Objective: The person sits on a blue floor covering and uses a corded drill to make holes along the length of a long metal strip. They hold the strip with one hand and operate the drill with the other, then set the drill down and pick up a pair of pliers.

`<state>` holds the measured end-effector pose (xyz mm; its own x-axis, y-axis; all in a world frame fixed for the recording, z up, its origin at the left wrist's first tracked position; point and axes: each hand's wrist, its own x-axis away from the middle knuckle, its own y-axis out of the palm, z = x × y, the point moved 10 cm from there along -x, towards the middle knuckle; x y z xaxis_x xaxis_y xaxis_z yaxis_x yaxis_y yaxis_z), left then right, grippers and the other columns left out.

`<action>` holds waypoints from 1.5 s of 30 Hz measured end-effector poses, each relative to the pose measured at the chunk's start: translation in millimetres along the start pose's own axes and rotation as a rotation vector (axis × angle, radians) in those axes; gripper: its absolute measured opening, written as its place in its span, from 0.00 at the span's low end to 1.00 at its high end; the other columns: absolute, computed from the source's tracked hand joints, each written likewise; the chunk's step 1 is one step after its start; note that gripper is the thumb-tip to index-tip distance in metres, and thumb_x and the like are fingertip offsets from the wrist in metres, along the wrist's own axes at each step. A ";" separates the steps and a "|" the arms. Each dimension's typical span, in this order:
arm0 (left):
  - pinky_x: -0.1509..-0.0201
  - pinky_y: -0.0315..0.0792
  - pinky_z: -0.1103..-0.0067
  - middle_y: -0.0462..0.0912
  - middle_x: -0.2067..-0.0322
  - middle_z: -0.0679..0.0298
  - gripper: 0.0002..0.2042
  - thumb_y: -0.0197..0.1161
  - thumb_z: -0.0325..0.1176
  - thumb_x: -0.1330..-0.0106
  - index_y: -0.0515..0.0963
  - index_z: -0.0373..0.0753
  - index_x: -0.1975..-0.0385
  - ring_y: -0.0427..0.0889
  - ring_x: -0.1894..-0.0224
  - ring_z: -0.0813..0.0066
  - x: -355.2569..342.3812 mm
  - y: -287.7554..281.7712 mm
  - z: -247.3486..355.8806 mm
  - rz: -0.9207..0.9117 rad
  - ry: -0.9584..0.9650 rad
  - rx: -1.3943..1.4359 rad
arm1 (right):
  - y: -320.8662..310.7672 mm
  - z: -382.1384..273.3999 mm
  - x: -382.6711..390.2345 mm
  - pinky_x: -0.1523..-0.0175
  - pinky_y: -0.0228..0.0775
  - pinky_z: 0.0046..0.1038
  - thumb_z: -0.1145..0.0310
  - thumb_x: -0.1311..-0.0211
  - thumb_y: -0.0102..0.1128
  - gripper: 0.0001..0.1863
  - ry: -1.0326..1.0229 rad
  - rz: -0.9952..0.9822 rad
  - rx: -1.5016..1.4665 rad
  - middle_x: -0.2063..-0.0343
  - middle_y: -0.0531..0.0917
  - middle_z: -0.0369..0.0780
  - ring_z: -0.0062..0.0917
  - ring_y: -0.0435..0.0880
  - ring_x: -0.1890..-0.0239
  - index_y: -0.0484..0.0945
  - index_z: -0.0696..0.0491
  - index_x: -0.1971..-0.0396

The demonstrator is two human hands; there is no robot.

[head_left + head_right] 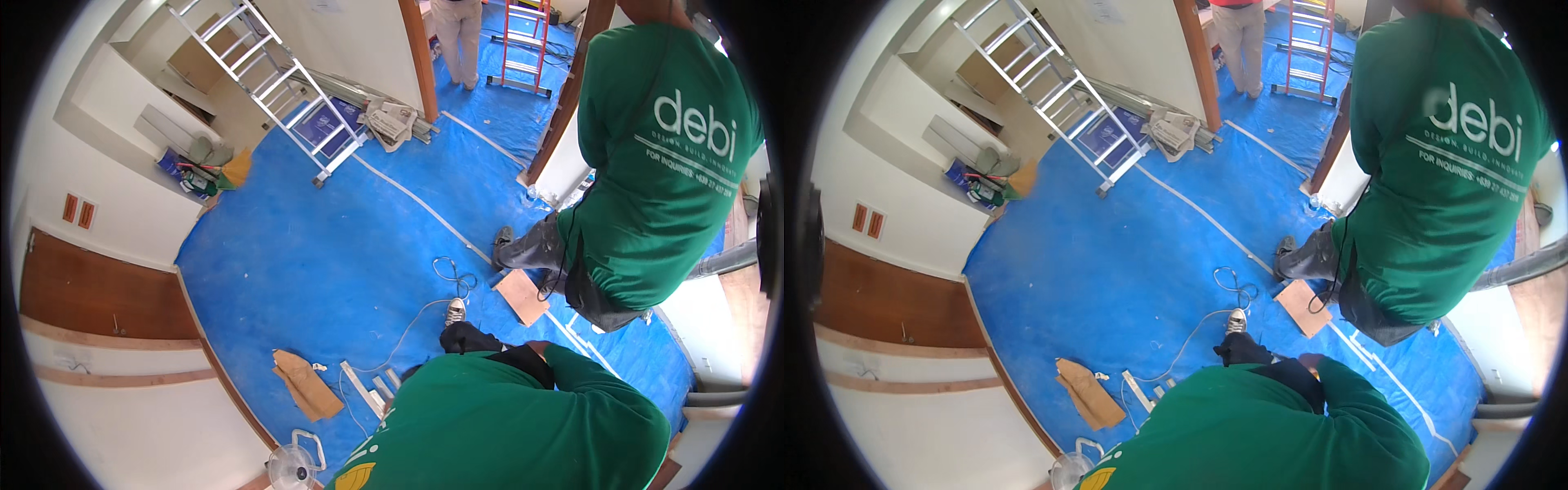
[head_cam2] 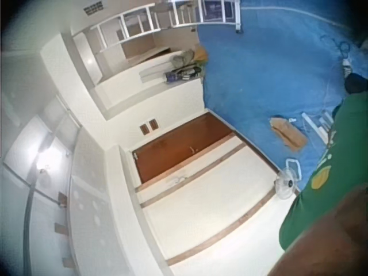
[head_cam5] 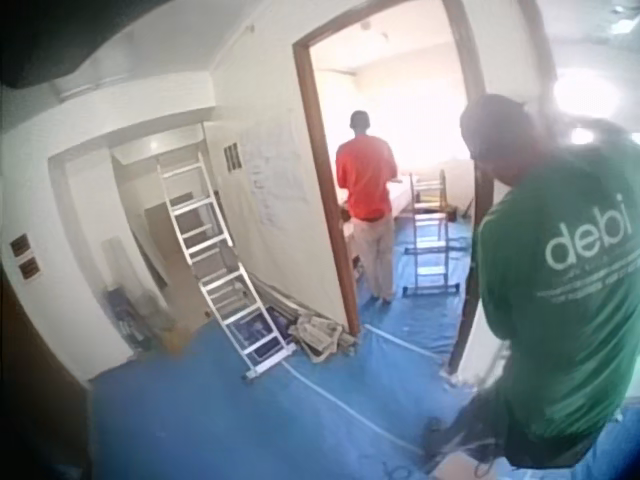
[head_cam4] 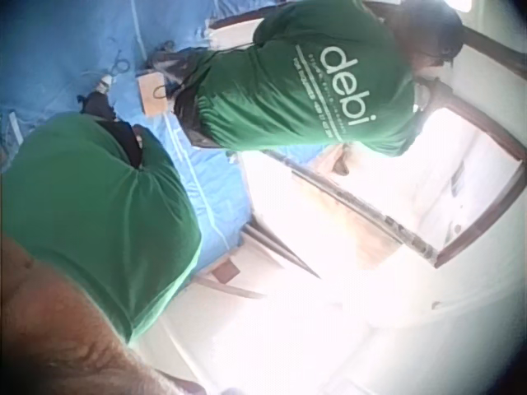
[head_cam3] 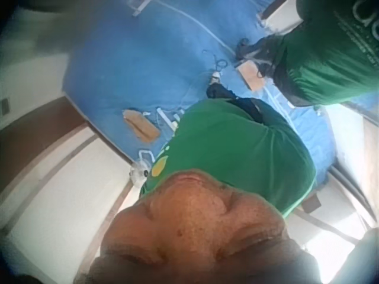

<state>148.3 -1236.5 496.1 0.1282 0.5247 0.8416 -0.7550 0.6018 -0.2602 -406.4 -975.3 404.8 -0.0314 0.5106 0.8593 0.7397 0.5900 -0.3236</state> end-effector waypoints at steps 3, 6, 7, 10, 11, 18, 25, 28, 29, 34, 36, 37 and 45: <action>0.64 0.74 0.70 0.87 0.65 0.66 0.22 0.67 0.54 0.21 0.91 0.40 0.46 0.81 0.68 0.74 -36.4 -34.5 40.5 0.028 -0.023 0.007 | -72.2 -43.2 -13.0 0.48 0.84 0.49 0.35 0.37 0.74 0.36 0.098 -0.040 -0.078 0.53 0.95 0.50 0.45 0.96 0.50 0.93 0.56 0.50; 0.61 0.77 0.66 0.89 0.64 0.63 0.27 0.70 0.60 0.21 0.92 0.38 0.50 0.84 0.65 0.69 -74.7 -70.0 84.5 0.059 -0.133 0.120 | -152.0 -96.6 -16.3 0.55 0.84 0.41 0.41 0.51 0.88 0.36 0.108 -0.057 -0.048 0.61 0.95 0.43 0.36 0.94 0.59 0.93 0.55 0.52; 0.65 0.74 0.68 0.85 0.70 0.66 0.25 0.72 0.58 0.23 0.91 0.37 0.53 0.80 0.69 0.73 -99.3 -84.3 123.2 0.092 -0.069 -0.028 | -184.3 -109.8 -22.6 0.54 0.84 0.41 0.43 0.52 0.89 0.36 0.132 -0.051 -0.055 0.60 0.94 0.43 0.36 0.94 0.58 0.93 0.55 0.50; 0.68 0.69 0.71 0.80 0.74 0.70 0.24 0.74 0.57 0.23 0.90 0.37 0.58 0.75 0.74 0.77 -130.0 -101.3 187.8 0.091 0.010 -0.018 | -232.5 -144.8 -29.9 0.53 0.85 0.41 0.45 0.52 0.91 0.36 0.154 -0.015 -0.158 0.58 0.94 0.44 0.36 0.93 0.56 0.92 0.55 0.49; 0.71 0.65 0.73 0.76 0.76 0.72 0.23 0.74 0.56 0.23 0.88 0.38 0.61 0.71 0.77 0.81 -140.1 -102.8 206.8 0.112 0.045 0.020 | -245.7 -147.1 -33.9 0.53 0.85 0.41 0.45 0.52 0.91 0.36 0.200 0.026 -0.179 0.57 0.94 0.44 0.36 0.93 0.56 0.92 0.55 0.49; 0.61 0.76 0.62 0.87 0.67 0.69 0.21 0.75 0.55 0.25 0.90 0.40 0.53 0.82 0.68 0.65 -230.1 -119.9 275.0 0.082 0.103 -0.124 | -233.9 -158.1 -74.3 0.51 0.86 0.44 0.39 0.49 0.87 0.34 0.328 0.088 -0.428 0.55 0.95 0.46 0.39 0.95 0.55 0.95 0.52 0.52; 0.59 0.81 0.62 0.88 0.63 0.68 0.20 0.76 0.48 0.28 0.89 0.41 0.45 0.86 0.64 0.65 -281.9 -184.6 361.6 -0.221 0.457 -0.606 | -223.0 -197.4 -58.4 0.32 0.82 0.48 0.19 0.50 0.75 0.53 0.527 0.154 -0.382 0.38 0.92 0.51 0.49 0.92 0.35 0.92 0.51 0.37; 0.58 0.83 0.62 0.89 0.62 0.68 0.21 0.77 0.45 0.30 0.89 0.41 0.42 0.88 0.62 0.65 -315.0 -224.2 420.8 -0.348 0.603 -0.729 | -226.9 -230.8 -55.3 0.31 0.82 0.49 0.24 0.43 0.72 0.48 0.552 0.220 -0.487 0.38 0.91 0.53 0.51 0.91 0.35 0.91 0.51 0.37; 0.57 0.83 0.62 0.89 0.61 0.68 0.22 0.77 0.44 0.30 0.88 0.41 0.41 0.88 0.61 0.65 -326.9 -236.0 444.3 -0.398 0.651 -0.744 | -228.7 -239.9 -55.7 0.31 0.81 0.50 0.27 0.39 0.71 0.45 0.574 0.266 -0.507 0.38 0.91 0.53 0.51 0.91 0.35 0.91 0.52 0.37; 0.70 0.75 0.72 0.81 0.70 0.70 0.13 0.76 0.37 0.30 0.87 0.45 0.48 0.81 0.72 0.75 -424.3 -321.3 550.6 -0.334 0.161 -0.204 | -242.3 -290.4 -91.8 0.33 0.81 0.55 0.48 0.26 0.62 0.27 0.395 0.407 -0.607 0.41 0.92 0.54 0.53 0.91 0.37 0.91 0.53 0.41; 0.74 0.66 0.72 0.73 0.77 0.72 0.06 0.73 0.39 0.26 0.83 0.48 0.58 0.73 0.77 0.75 -457.7 -340.3 614.9 -0.125 0.196 -0.087 | -246.0 -295.7 -100.3 0.35 0.81 0.54 0.48 0.26 0.64 0.27 0.376 0.400 -0.595 0.41 0.92 0.54 0.53 0.91 0.38 0.91 0.53 0.40; 0.76 0.61 0.73 0.69 0.80 0.73 0.07 0.71 0.41 0.24 0.81 0.50 0.63 0.69 0.80 0.76 -471.1 -344.5 637.4 -0.050 0.160 -0.066 | -249.5 -297.1 -103.2 0.36 0.82 0.54 0.48 0.26 0.64 0.27 0.365 0.401 -0.587 0.42 0.92 0.54 0.53 0.92 0.39 0.91 0.53 0.40; 0.75 0.65 0.69 0.70 0.80 0.72 0.13 0.71 0.48 0.20 0.81 0.47 0.64 0.71 0.78 0.75 -491.8 -268.3 754.2 -0.175 0.637 -0.221 | -254.8 -307.8 -100.2 0.39 0.82 0.52 0.45 0.28 0.67 0.28 0.371 0.373 -0.602 0.46 0.93 0.52 0.49 0.93 0.43 0.92 0.53 0.43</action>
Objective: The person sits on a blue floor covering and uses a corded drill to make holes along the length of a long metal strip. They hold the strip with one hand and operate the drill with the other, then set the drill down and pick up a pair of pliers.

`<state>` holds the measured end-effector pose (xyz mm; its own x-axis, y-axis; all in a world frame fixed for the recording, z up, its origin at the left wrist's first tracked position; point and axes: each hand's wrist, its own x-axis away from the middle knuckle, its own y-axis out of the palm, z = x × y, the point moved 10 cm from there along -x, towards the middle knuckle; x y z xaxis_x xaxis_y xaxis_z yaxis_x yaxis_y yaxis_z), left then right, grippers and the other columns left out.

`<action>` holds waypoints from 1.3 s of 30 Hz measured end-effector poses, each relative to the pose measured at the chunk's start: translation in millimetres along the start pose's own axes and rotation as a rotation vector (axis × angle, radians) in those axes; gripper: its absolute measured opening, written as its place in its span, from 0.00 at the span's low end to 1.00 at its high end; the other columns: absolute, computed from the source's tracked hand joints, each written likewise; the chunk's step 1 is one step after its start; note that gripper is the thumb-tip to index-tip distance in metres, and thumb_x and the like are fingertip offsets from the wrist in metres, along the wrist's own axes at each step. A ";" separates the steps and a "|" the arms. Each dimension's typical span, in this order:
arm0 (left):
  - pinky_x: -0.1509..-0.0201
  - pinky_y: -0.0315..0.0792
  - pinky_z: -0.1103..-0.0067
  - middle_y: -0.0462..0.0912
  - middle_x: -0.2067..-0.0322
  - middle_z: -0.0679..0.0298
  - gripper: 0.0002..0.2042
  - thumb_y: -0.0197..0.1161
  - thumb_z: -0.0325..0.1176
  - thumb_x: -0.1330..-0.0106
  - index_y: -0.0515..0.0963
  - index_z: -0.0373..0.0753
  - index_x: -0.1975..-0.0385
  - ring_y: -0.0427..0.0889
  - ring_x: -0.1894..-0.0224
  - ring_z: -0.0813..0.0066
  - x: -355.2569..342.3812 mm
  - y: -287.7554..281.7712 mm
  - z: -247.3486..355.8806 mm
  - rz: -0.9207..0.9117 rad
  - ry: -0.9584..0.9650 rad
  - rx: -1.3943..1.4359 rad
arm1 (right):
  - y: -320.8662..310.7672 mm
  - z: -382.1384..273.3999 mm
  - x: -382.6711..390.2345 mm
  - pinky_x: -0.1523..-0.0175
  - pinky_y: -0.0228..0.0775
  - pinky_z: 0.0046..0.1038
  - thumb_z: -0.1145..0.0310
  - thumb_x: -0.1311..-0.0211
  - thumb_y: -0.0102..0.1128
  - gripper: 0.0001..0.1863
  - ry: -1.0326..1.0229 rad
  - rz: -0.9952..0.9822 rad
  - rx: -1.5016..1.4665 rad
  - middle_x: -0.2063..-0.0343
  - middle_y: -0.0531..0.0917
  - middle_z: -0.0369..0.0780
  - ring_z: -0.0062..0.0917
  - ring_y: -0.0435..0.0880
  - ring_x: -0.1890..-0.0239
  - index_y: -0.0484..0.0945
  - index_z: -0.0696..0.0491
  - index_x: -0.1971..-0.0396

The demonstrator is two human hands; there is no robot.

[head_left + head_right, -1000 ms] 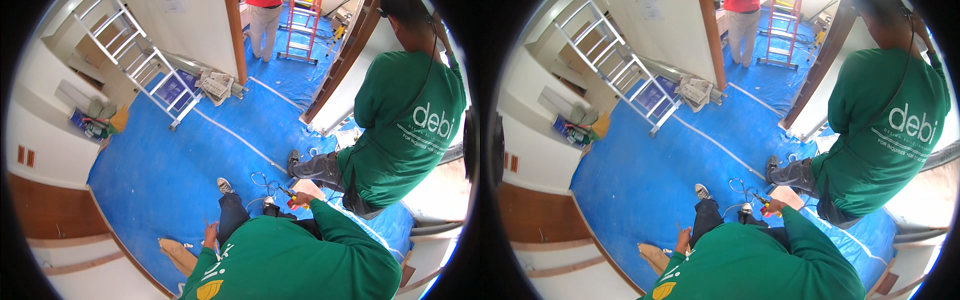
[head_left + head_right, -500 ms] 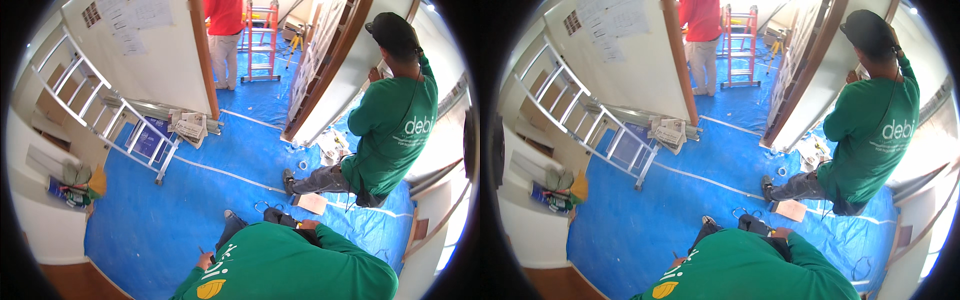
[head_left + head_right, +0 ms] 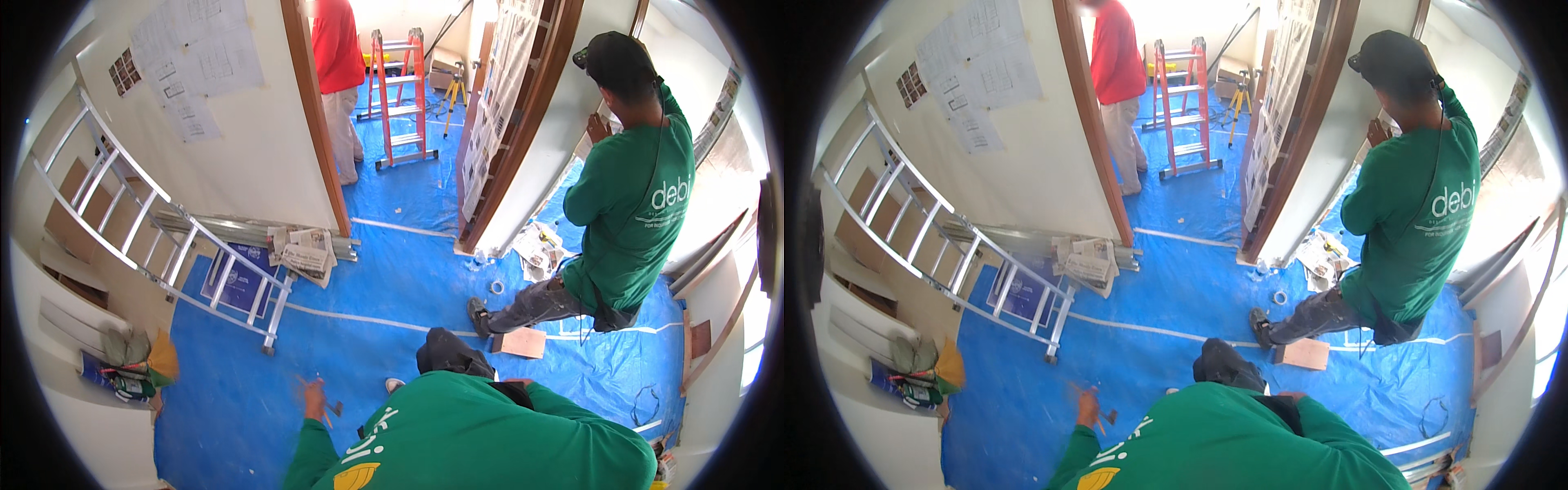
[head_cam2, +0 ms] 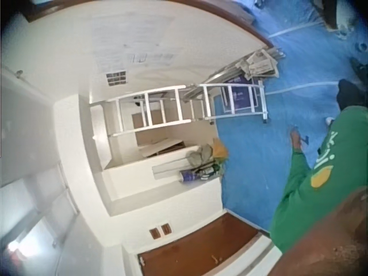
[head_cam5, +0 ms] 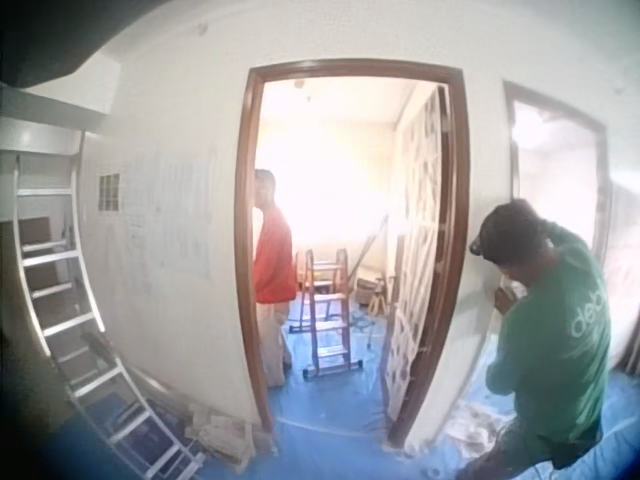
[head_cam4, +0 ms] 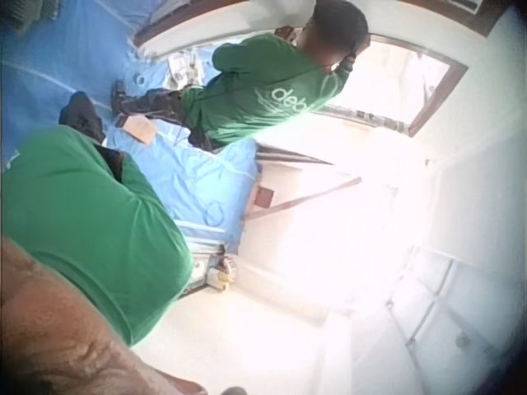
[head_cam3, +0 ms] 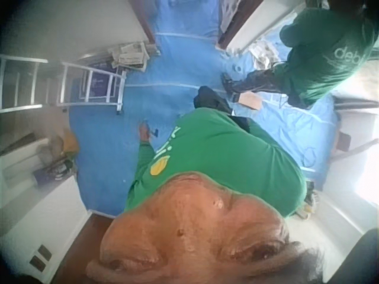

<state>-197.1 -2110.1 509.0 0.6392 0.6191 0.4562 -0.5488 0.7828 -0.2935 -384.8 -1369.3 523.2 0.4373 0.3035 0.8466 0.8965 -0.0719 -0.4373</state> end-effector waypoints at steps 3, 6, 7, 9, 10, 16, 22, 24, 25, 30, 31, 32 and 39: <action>0.70 0.71 0.64 0.79 0.75 0.66 0.18 0.70 0.51 0.19 0.81 0.44 0.66 0.77 0.74 0.69 31.9 37.6 -40.9 -0.155 -0.205 -0.225 | 4.6 0.0 -1.2 0.40 0.82 0.51 0.43 0.29 0.68 0.29 0.014 -0.026 -0.028 0.48 0.94 0.51 0.48 0.93 0.45 0.92 0.52 0.44; 0.64 0.81 0.55 0.88 0.66 0.57 0.10 0.64 0.42 0.20 0.86 0.46 0.61 0.89 0.65 0.54 78.5 89.1 -37.1 -0.431 0.189 -0.573 | 1.0 2.5 -14.2 0.42 0.82 0.50 0.41 0.30 0.69 0.29 0.012 -0.055 -0.044 0.49 0.94 0.50 0.46 0.93 0.46 0.93 0.52 0.45; 0.62 0.83 0.52 0.90 0.62 0.55 0.08 0.61 0.38 0.21 0.87 0.46 0.60 0.91 0.61 0.51 106.9 105.1 -18.8 -0.444 0.605 -0.906 | -2.4 4.8 -21.4 0.42 0.82 0.50 0.41 0.30 0.69 0.30 0.008 -0.066 -0.052 0.50 0.94 0.50 0.45 0.93 0.47 0.93 0.52 0.45; 0.61 0.83 0.52 0.90 0.62 0.55 0.08 0.61 0.38 0.21 0.87 0.45 0.58 0.91 0.60 0.51 77.5 113.7 -38.8 -0.400 0.196 -0.641 | -9.0 10.2 -41.5 0.43 0.82 0.50 0.40 0.31 0.70 0.30 -0.004 -0.087 -0.062 0.51 0.95 0.49 0.44 0.94 0.48 0.93 0.52 0.46; 0.60 0.83 0.52 0.90 0.61 0.55 0.08 0.61 0.37 0.22 0.87 0.45 0.58 0.91 0.60 0.51 65.1 118.8 -42.0 -0.377 0.075 -0.589 | -13.1 13.6 -53.9 0.43 0.82 0.49 0.39 0.31 0.70 0.30 -0.011 -0.091 -0.065 0.52 0.95 0.49 0.44 0.94 0.48 0.94 0.52 0.47; 0.57 0.83 0.52 0.90 0.59 0.54 0.09 0.61 0.37 0.23 0.87 0.43 0.54 0.91 0.58 0.51 1.0 128.7 12.3 -0.307 -0.077 -0.561 | -54.3 8.9 -146.3 0.45 0.81 0.48 0.36 0.33 0.71 0.32 -0.174 -0.134 -0.081 0.55 0.96 0.47 0.40 0.94 0.51 0.95 0.51 0.49; 0.54 0.83 0.52 0.90 0.57 0.53 0.11 0.60 0.37 0.24 0.86 0.41 0.51 0.91 0.56 0.51 -34.5 112.4 120.5 -0.270 0.449 -1.007 | -183.4 -33.3 -214.5 0.51 0.81 0.43 0.38 0.41 0.81 0.31 -0.005 -0.115 -0.265 0.63 0.94 0.44 0.35 0.93 0.58 0.95 0.55 0.61; 0.51 0.81 0.52 0.90 0.56 0.49 0.13 0.61 0.41 0.20 0.84 0.39 0.49 0.90 0.54 0.49 -100.6 94.0 132.7 -0.202 -0.146 -0.613 | -244.8 -70.4 -224.5 0.51 0.82 0.40 0.43 0.44 0.84 0.28 -0.072 -0.071 -0.330 0.63 0.93 0.43 0.34 0.92 0.61 0.94 0.56 0.61; 0.52 0.79 0.51 0.89 0.61 0.47 0.19 0.61 0.49 0.16 0.85 0.37 0.54 0.89 0.56 0.43 -127.3 96.8 200.4 0.050 0.137 -0.563 | -276.4 -89.1 -224.4 0.50 0.83 0.39 0.45 0.45 0.86 0.28 -0.111 -0.029 -0.330 0.61 0.93 0.42 0.35 0.92 0.61 0.93 0.56 0.58; 0.47 0.80 0.59 0.91 0.58 0.44 0.24 0.64 0.52 0.16 0.86 0.31 0.52 0.89 0.55 0.46 -230.6 206.5 476.7 -0.020 0.427 -0.421 | -424.0 -206.1 -193.8 0.45 0.83 0.38 0.63 0.44 0.86 0.25 -0.388 0.150 -0.760 0.60 0.89 0.39 0.29 0.89 0.56 0.85 0.56 0.51; 0.43 0.81 0.64 0.93 0.54 0.46 0.23 0.64 0.52 0.16 0.88 0.34 0.47 0.92 0.51 0.53 -231.3 241.2 522.4 -0.105 0.451 -0.376 | -456.2 -224.6 -179.3 0.44 0.82 0.37 0.64 0.43 0.86 0.28 -0.417 0.272 -0.708 0.57 0.88 0.39 0.28 0.88 0.53 0.83 0.56 0.47; 0.42 0.82 0.65 0.94 0.52 0.48 0.23 0.65 0.53 0.16 0.88 0.36 0.45 0.92 0.50 0.55 -227.0 274.5 557.6 -0.180 0.438 -0.395 | -480.4 -244.1 -168.7 0.41 0.79 0.35 0.61 0.42 0.86 0.31 -0.421 0.287 -0.717 0.53 0.86 0.40 0.29 0.85 0.51 0.81 0.56 0.43; 0.38 0.83 0.64 0.94 0.49 0.47 0.37 0.70 0.61 0.20 0.74 0.42 0.21 0.93 0.45 0.57 -167.2 493.4 659.3 -0.774 0.425 -0.446 | -600.3 -348.1 -94.7 0.37 0.81 0.34 0.67 0.37 0.86 0.36 -0.625 0.504 -0.916 0.46 0.85 0.40 0.26 0.85 0.45 0.75 0.56 0.34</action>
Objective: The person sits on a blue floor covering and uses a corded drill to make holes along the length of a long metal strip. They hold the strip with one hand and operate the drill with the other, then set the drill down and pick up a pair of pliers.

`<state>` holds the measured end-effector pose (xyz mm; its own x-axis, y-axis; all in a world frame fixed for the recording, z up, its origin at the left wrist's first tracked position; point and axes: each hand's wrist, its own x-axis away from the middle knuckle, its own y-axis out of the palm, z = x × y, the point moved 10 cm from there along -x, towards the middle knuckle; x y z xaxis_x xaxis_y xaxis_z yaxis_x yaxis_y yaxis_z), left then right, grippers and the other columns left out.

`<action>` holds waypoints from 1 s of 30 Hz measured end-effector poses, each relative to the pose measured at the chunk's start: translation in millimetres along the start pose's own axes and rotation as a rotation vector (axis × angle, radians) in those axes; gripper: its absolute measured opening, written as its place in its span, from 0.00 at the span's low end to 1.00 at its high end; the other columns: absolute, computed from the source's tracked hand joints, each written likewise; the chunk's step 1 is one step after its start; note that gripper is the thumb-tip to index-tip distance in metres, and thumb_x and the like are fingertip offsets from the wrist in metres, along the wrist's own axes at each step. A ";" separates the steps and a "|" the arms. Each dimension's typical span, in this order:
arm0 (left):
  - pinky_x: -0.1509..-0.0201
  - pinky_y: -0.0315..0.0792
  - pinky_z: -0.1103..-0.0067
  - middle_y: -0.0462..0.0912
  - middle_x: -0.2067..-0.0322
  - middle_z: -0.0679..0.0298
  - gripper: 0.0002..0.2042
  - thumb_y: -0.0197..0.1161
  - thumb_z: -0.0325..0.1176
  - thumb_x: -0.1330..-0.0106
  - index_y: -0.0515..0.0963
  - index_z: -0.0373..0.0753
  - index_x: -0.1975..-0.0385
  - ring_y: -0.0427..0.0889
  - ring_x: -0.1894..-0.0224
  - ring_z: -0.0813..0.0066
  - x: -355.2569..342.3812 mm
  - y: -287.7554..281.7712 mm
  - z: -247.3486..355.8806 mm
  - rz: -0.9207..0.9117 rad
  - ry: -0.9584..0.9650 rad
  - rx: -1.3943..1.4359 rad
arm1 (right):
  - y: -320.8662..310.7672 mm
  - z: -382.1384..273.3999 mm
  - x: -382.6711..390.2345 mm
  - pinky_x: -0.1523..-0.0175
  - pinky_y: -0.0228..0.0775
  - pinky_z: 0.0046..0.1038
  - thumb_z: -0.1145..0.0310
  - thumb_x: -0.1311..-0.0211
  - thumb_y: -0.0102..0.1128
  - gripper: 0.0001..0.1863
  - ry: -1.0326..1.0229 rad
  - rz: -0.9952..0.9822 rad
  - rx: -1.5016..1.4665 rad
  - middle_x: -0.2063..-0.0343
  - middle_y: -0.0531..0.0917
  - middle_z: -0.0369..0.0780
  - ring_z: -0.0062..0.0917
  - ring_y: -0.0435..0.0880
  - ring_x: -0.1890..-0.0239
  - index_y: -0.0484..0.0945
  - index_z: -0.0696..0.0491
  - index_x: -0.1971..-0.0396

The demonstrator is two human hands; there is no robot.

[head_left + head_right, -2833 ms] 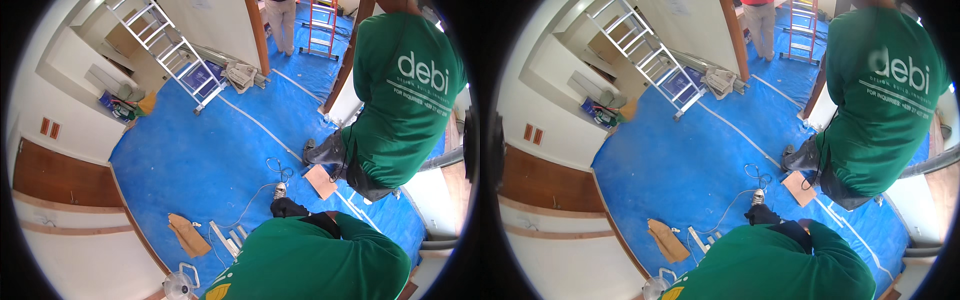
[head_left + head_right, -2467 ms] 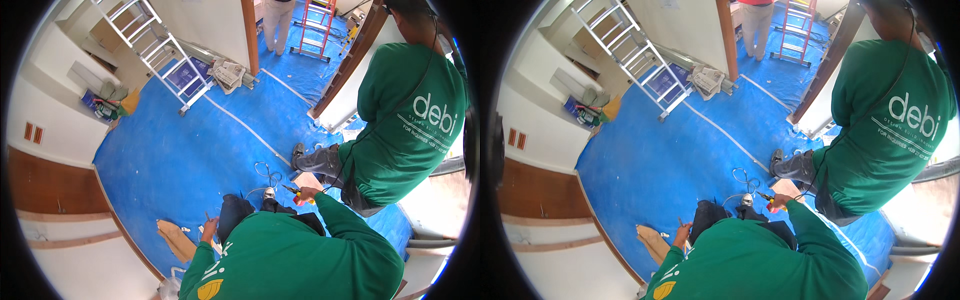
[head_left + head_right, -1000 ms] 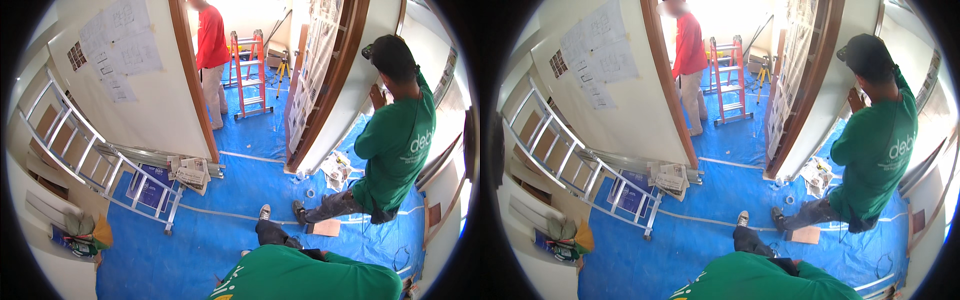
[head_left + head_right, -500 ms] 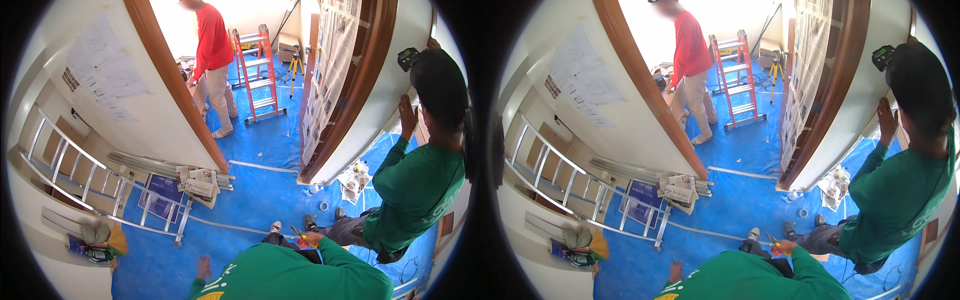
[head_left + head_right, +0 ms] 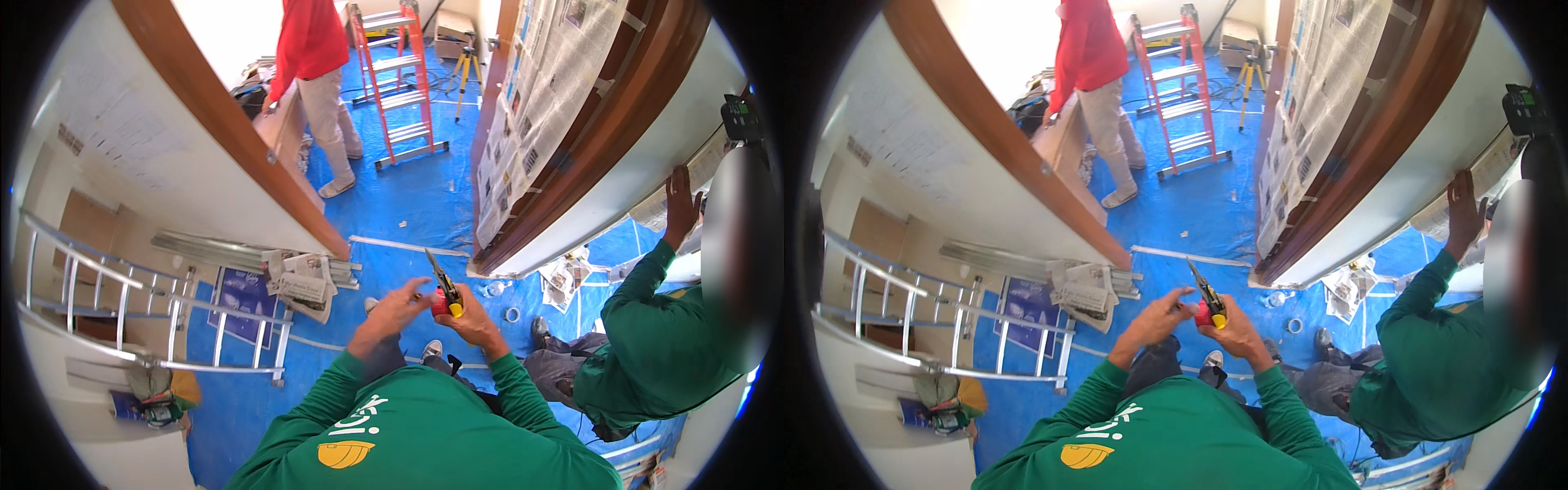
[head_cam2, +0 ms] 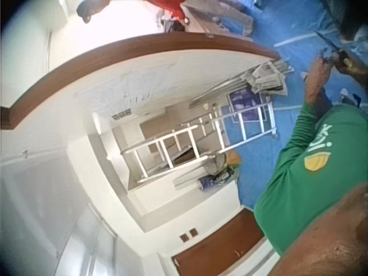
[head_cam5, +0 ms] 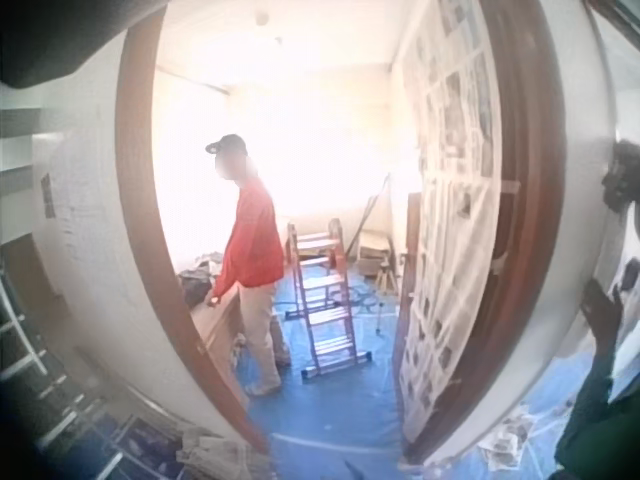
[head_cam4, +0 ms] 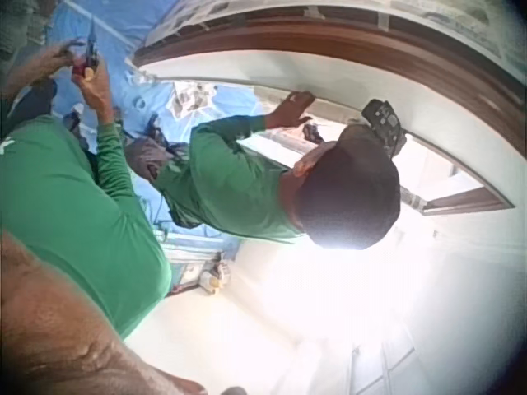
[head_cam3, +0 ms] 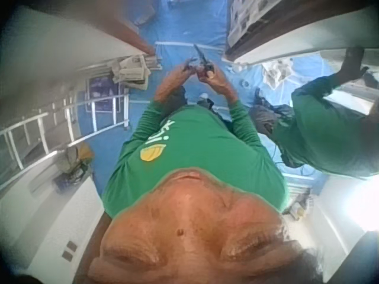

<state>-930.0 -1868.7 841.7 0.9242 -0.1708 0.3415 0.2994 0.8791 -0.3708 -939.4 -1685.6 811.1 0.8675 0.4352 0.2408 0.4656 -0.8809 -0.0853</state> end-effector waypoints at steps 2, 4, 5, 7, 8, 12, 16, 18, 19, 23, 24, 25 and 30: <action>0.39 0.83 0.63 0.93 0.48 0.46 0.40 0.71 0.62 0.21 0.72 0.43 0.19 0.93 0.44 0.55 -22.7 14.1 11.0 -0.098 0.024 -0.009 | -8.3 -20.5 -10.4 0.39 0.83 0.34 0.68 0.34 0.86 0.36 -0.053 0.096 0.008 0.49 0.86 0.40 0.26 0.87 0.47 0.73 0.57 0.32; 0.38 0.83 0.63 0.93 0.46 0.46 0.42 0.72 0.63 0.23 0.71 0.43 0.17 0.92 0.43 0.55 -48.2 10.5 13.3 -0.138 0.042 -0.059 | -20.2 -33.3 -22.0 0.41 0.84 0.33 0.68 0.34 0.86 0.36 -0.071 0.199 0.073 0.50 0.87 0.40 0.25 0.88 0.48 0.73 0.57 0.32; 0.33 0.80 0.62 0.92 0.42 0.47 0.42 0.74 0.64 0.24 0.74 0.41 0.19 0.90 0.38 0.57 -63.3 8.3 5.9 -0.223 -0.013 -0.007 | -23.0 -35.3 -29.2 0.43 0.84 0.32 0.68 0.32 0.84 0.33 -0.045 0.220 0.024 0.51 0.88 0.40 0.24 0.88 0.50 0.74 0.57 0.34; 0.30 0.77 0.62 0.91 0.40 0.48 0.41 0.73 0.64 0.24 0.76 0.40 0.21 0.88 0.35 0.58 -88.0 2.7 6.5 -0.349 0.049 0.058 | -25.2 -53.6 -48.6 0.43 0.84 0.32 0.70 0.31 0.83 0.31 -0.106 0.258 0.039 0.52 0.87 0.39 0.24 0.88 0.50 0.74 0.57 0.35; 0.28 0.76 0.62 0.91 0.39 0.49 0.40 0.73 0.64 0.23 0.77 0.40 0.22 0.87 0.34 0.59 -104.2 -1.9 8.8 -0.404 0.087 0.075 | -27.8 -63.5 -59.1 0.43 0.84 0.32 0.71 0.31 0.82 0.30 -0.129 0.286 0.055 0.52 0.87 0.39 0.24 0.87 0.51 0.74 0.57 0.35; 0.21 0.70 0.66 0.89 0.34 0.55 0.38 0.72 0.62 0.21 0.79 0.37 0.24 0.82 0.30 0.65 -154.0 -31.7 20.4 -0.541 0.185 0.244 | -28.2 -98.0 -112.2 0.43 0.81 0.31 0.68 0.32 0.83 0.33 -0.110 0.354 0.183 0.50 0.85 0.40 0.24 0.85 0.49 0.74 0.58 0.34; 0.18 0.67 0.66 0.87 0.32 0.57 0.35 0.74 0.58 0.21 0.79 0.38 0.24 0.79 0.27 0.65 -182.9 -90.8 16.2 -0.550 0.169 0.429 | -12.2 -123.9 -169.8 0.42 0.81 0.31 0.69 0.31 0.82 0.33 -0.094 0.226 0.065 0.48 0.84 0.39 0.22 0.84 0.48 0.73 0.57 0.32; 0.20 0.68 0.66 0.87 0.34 0.58 0.34 0.74 0.55 0.21 0.79 0.37 0.25 0.80 0.30 0.66 -196.4 -118.7 12.7 -0.566 0.187 0.436 | -1.2 -129.0 -197.6 0.38 0.80 0.33 0.70 0.31 0.82 0.35 -0.056 0.194 0.091 0.47 0.84 0.39 0.23 0.84 0.45 0.71 0.58 0.30; 0.21 0.69 0.68 0.88 0.35 0.59 0.33 0.74 0.53 0.21 0.79 0.37 0.25 0.81 0.32 0.68 -202.4 -131.6 7.6 -0.571 0.175 0.455 | 4.2 -131.8 -210.0 0.36 0.79 0.34 0.71 0.32 0.82 0.36 -0.042 0.188 0.126 0.46 0.84 0.40 0.24 0.84 0.44 0.71 0.58 0.30; 0.24 0.71 0.67 0.89 0.37 0.56 0.33 0.74 0.52 0.22 0.80 0.33 0.27 0.83 0.36 0.67 -224.1 -179.0 -24.5 -0.529 0.066 0.432 | 29.0 -146.4 -255.3 0.32 0.78 0.36 0.73 0.35 0.83 0.40 0.021 0.110 0.089 0.42 0.84 0.43 0.28 0.85 0.39 0.70 0.60 0.27; 0.24 0.71 0.67 0.89 0.37 0.55 0.34 0.73 0.53 0.22 0.80 0.33 0.27 0.83 0.36 0.66 -230.7 -189.3 -31.5 -0.502 0.049 0.407 | 34.3 -153.3 -265.6 0.32 0.77 0.35 0.72 0.35 0.84 0.40 0.017 0.077 0.099 0.42 0.84 0.42 0.28 0.84 0.39 0.70 0.59 0.27; 0.24 0.71 0.66 0.89 0.37 0.54 0.35 0.73 0.54 0.23 0.80 0.31 0.27 0.84 0.36 0.65 -234.5 -196.5 -38.5 -0.497 0.019 0.407 | 37.7 -156.5 -275.1 0.31 0.76 0.34 0.72 0.36 0.84 0.41 0.051 0.046 0.109 0.42 0.83 0.41 0.27 0.83 0.39 0.71 0.58 0.27; 0.22 0.70 0.66 0.88 0.35 0.55 0.34 0.73 0.54 0.22 0.80 0.34 0.27 0.83 0.33 0.65 -250.5 -227.0 -57.0 -0.468 -0.022 0.487 | 47.2 -166.2 -329.7 0.32 0.74 0.31 0.67 0.36 0.85 0.41 0.069 -0.110 0.178 0.44 0.83 0.39 0.26 0.81 0.40 0.72 0.58 0.27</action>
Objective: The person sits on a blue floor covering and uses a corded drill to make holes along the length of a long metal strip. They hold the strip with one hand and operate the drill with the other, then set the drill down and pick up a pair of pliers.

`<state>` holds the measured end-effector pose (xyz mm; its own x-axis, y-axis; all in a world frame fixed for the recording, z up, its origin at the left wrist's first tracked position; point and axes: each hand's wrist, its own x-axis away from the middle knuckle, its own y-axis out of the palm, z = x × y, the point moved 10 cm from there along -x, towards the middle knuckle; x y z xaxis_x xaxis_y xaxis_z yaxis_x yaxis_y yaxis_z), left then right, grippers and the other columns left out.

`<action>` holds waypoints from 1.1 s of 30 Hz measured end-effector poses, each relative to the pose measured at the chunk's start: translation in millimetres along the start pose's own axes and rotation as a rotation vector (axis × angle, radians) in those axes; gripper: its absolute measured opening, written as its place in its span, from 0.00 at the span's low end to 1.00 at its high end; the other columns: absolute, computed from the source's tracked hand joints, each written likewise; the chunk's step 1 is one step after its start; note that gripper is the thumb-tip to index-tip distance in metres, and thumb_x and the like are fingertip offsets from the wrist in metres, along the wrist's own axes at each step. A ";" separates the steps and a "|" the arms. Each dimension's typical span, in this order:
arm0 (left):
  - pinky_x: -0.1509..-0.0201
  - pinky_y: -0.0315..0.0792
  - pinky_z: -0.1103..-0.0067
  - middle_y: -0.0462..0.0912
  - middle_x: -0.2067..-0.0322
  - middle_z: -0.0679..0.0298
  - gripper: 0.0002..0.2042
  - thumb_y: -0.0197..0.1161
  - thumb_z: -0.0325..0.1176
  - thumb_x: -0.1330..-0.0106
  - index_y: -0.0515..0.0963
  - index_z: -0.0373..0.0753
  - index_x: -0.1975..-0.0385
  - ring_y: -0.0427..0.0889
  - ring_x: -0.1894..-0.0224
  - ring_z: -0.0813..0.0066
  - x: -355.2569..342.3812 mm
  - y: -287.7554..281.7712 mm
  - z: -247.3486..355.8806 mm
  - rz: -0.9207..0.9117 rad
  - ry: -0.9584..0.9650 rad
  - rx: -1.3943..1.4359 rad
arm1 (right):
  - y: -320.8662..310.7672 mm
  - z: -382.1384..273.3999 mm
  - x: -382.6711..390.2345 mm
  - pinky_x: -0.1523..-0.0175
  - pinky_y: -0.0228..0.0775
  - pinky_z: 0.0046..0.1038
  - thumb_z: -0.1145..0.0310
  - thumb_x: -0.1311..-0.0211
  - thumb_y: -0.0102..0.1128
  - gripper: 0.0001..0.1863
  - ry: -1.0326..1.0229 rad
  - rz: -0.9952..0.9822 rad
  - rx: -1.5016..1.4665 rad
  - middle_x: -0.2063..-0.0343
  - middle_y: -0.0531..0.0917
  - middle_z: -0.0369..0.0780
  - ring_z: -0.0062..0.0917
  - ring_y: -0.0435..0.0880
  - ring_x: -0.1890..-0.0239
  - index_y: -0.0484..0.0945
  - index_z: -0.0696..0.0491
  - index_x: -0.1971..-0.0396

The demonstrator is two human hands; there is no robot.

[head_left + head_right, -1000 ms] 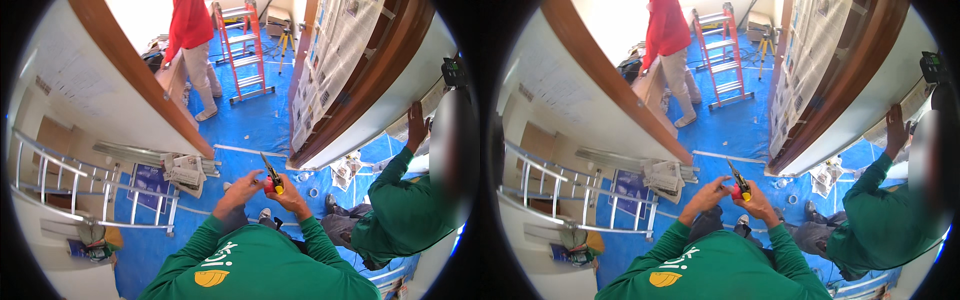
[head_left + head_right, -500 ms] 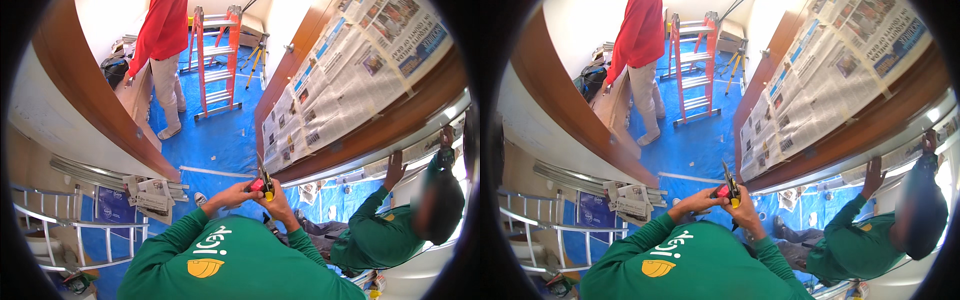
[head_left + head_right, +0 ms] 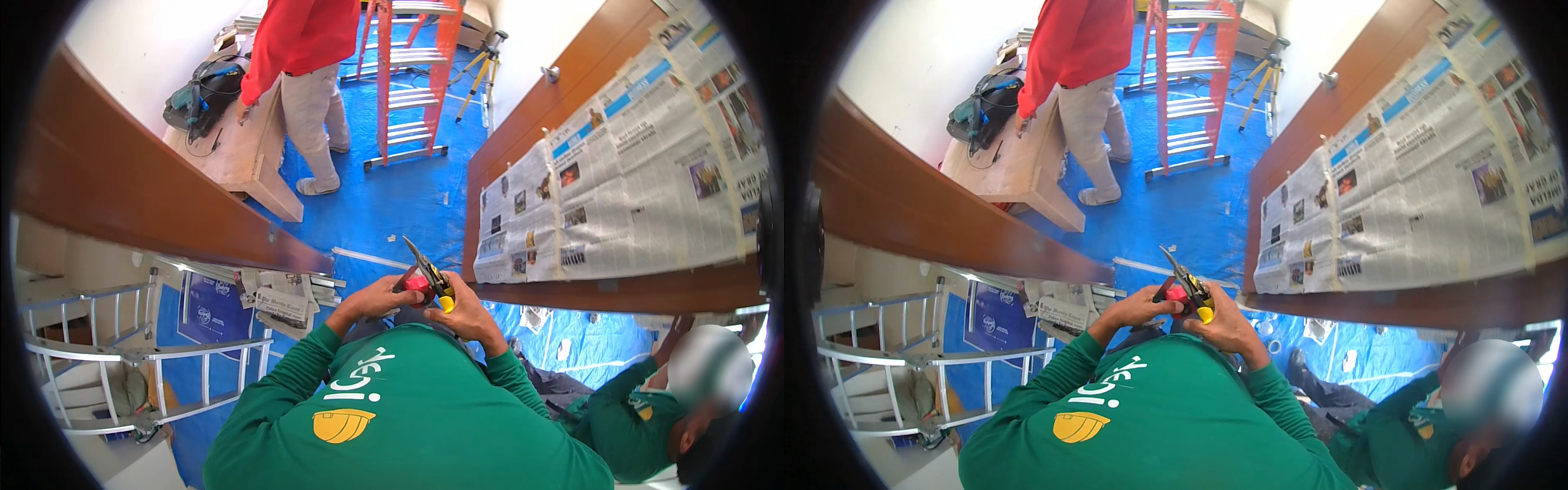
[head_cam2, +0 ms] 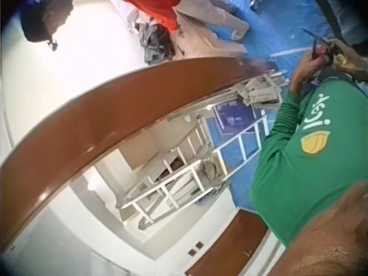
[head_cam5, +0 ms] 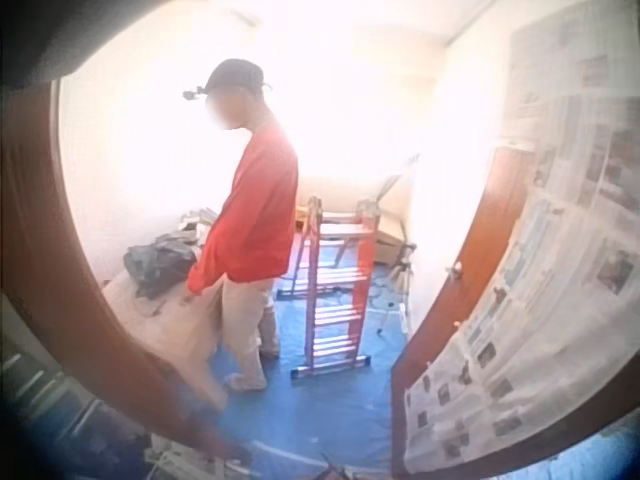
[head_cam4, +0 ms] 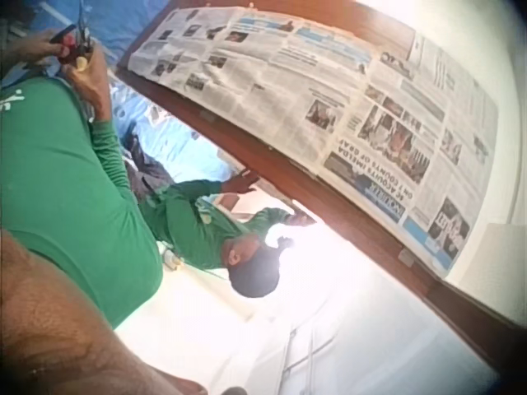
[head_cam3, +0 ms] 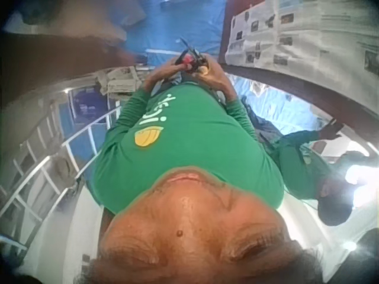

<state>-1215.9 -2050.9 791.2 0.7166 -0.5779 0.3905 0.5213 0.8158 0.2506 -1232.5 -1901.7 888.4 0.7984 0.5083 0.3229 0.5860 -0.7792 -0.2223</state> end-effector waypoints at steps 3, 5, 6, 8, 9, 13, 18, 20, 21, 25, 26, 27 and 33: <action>0.21 0.69 0.66 0.87 0.34 0.55 0.34 0.72 0.54 0.22 0.81 0.34 0.27 0.82 0.31 0.64 -7.1 -28.3 -1.9 0.087 -0.022 0.015 | -18.7 13.9 -37.0 0.37 0.76 0.31 0.65 0.36 0.85 0.40 0.027 0.021 0.036 0.45 0.83 0.38 0.23 0.81 0.45 0.73 0.56 0.28; 0.20 0.69 0.66 0.87 0.34 0.54 0.34 0.73 0.54 0.23 0.80 0.34 0.27 0.82 0.31 0.63 -17.1 -52.1 -3.8 0.191 -0.029 -0.023 | -41.6 36.7 -61.5 0.41 0.77 0.31 0.66 0.36 0.84 0.38 0.115 0.071 -0.142 0.47 0.83 0.37 0.21 0.81 0.48 0.74 0.55 0.30; 0.20 0.68 0.66 0.87 0.33 0.53 0.35 0.73 0.55 0.23 0.80 0.34 0.26 0.81 0.30 0.63 -23.1 -67.2 -2.6 0.247 -0.010 0.017 | -56.0 49.1 -76.0 0.43 0.78 0.31 0.66 0.36 0.84 0.36 0.156 0.109 -0.206 0.48 0.83 0.36 0.20 0.81 0.50 0.75 0.54 0.31; 0.18 0.67 0.65 0.86 0.32 0.52 0.36 0.73 0.55 0.24 0.80 0.34 0.26 0.80 0.28 0.62 -32.8 -98.4 -3.7 0.375 0.013 0.068 | -86.3 75.9 -107.3 0.45 0.82 0.37 0.61 0.33 0.81 0.32 0.208 0.215 -0.546 0.51 0.84 0.36 0.22 0.84 0.53 0.77 0.50 0.33; 0.29 0.76 0.70 0.89 0.39 0.56 0.35 0.71 0.56 0.23 0.80 0.36 0.26 0.86 0.40 0.69 -35.3 -124.3 1.3 0.517 0.036 -0.056 | -102.0 93.1 -122.5 0.45 0.83 0.39 0.60 0.32 0.80 0.30 0.269 0.260 -0.726 0.52 0.85 0.36 0.24 0.85 0.53 0.78 0.49 0.34; 0.62 0.73 0.79 0.91 0.53 0.63 0.26 0.69 0.56 0.23 0.84 0.44 0.35 0.80 0.65 0.81 -53.3 -220.2 2.9 0.877 0.041 0.255 | -173.0 138.1 -193.2 0.43 0.84 0.57 0.52 0.29 0.75 0.17 0.344 0.260 -1.147 0.57 0.86 0.37 0.33 0.87 0.53 0.83 0.47 0.52; 0.79 0.63 0.81 0.90 0.60 0.60 0.21 0.73 0.57 0.25 0.82 0.49 0.47 0.66 0.82 0.82 -46.9 -321.5 -4.5 1.245 0.442 1.020 | -248.7 177.0 -232.4 0.39 0.79 0.62 0.46 0.29 0.75 0.20 0.380 0.260 -1.205 0.57 0.87 0.39 0.35 0.87 0.48 0.82 0.48 0.56; 0.79 0.63 0.81 0.89 0.61 0.58 0.21 0.72 0.58 0.25 0.81 0.50 0.46 0.67 0.82 0.80 -31.0 -347.1 -15.9 1.358 0.529 1.162 | -265.0 187.9 -241.1 0.39 0.78 0.62 0.45 0.29 0.75 0.20 0.383 0.249 -1.181 0.57 0.87 0.39 0.35 0.87 0.47 0.82 0.46 0.57; 0.79 0.63 0.82 0.89 0.61 0.57 0.21 0.72 0.58 0.25 0.80 0.51 0.45 0.67 0.82 0.79 -26.6 -356.0 -24.4 1.398 0.527 1.249 | -273.0 195.9 -245.7 0.39 0.79 0.62 0.45 0.29 0.75 0.20 0.386 0.269 -1.163 0.57 0.86 0.39 0.35 0.87 0.47 0.82 0.46 0.57; 0.77 0.66 0.82 0.86 0.57 0.54 0.23 0.71 0.61 0.26 0.79 0.51 0.44 0.67 0.81 0.79 4.3 -394.6 -47.9 1.654 0.483 1.216 | -295.8 257.4 -261.8 0.52 0.84 0.50 0.48 0.31 0.78 0.18 0.525 0.301 -0.874 0.60 0.86 0.35 0.30 0.89 0.57 0.82 0.42 0.55; 0.76 0.66 0.82 0.85 0.57 0.54 0.24 0.71 0.62 0.26 0.79 0.51 0.44 0.66 0.81 0.79 10.6 -400.7 -58.2 1.735 0.393 1.196 | -300.8 284.4 -258.0 0.55 0.84 0.47 0.49 0.32 0.79 0.18 0.621 0.331 -0.751 0.61 0.86 0.35 0.28 0.89 0.59 0.83 0.42 0.55; 0.76 0.64 0.82 0.85 0.60 0.58 0.23 0.71 0.62 0.26 0.80 0.52 0.44 0.66 0.80 0.79 14.1 -410.0 -62.6 1.707 0.399 1.175 | -298.9 310.3 -253.2 0.62 0.82 0.39 0.52 0.35 0.81 0.17 0.689 0.317 -0.731 0.67 0.85 0.33 0.25 0.88 0.66 0.84 0.44 0.56; 0.74 0.62 0.80 0.83 0.65 0.68 0.23 0.71 0.62 0.26 0.83 0.49 0.48 0.70 0.75 0.80 59.0 -509.9 -87.5 1.733 0.328 0.932 | -239.0 454.9 -162.9 0.59 0.81 0.35 0.52 0.31 0.74 0.16 0.954 0.185 -0.498 0.69 0.88 0.36 0.28 0.88 0.66 0.90 0.48 0.54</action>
<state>-1398.9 -2503.0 608.9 0.1990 0.8044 0.5597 -0.9751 0.1053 0.1954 -1439.6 -1631.4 470.5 0.3060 0.0419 0.9511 0.1750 -0.9845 -0.0130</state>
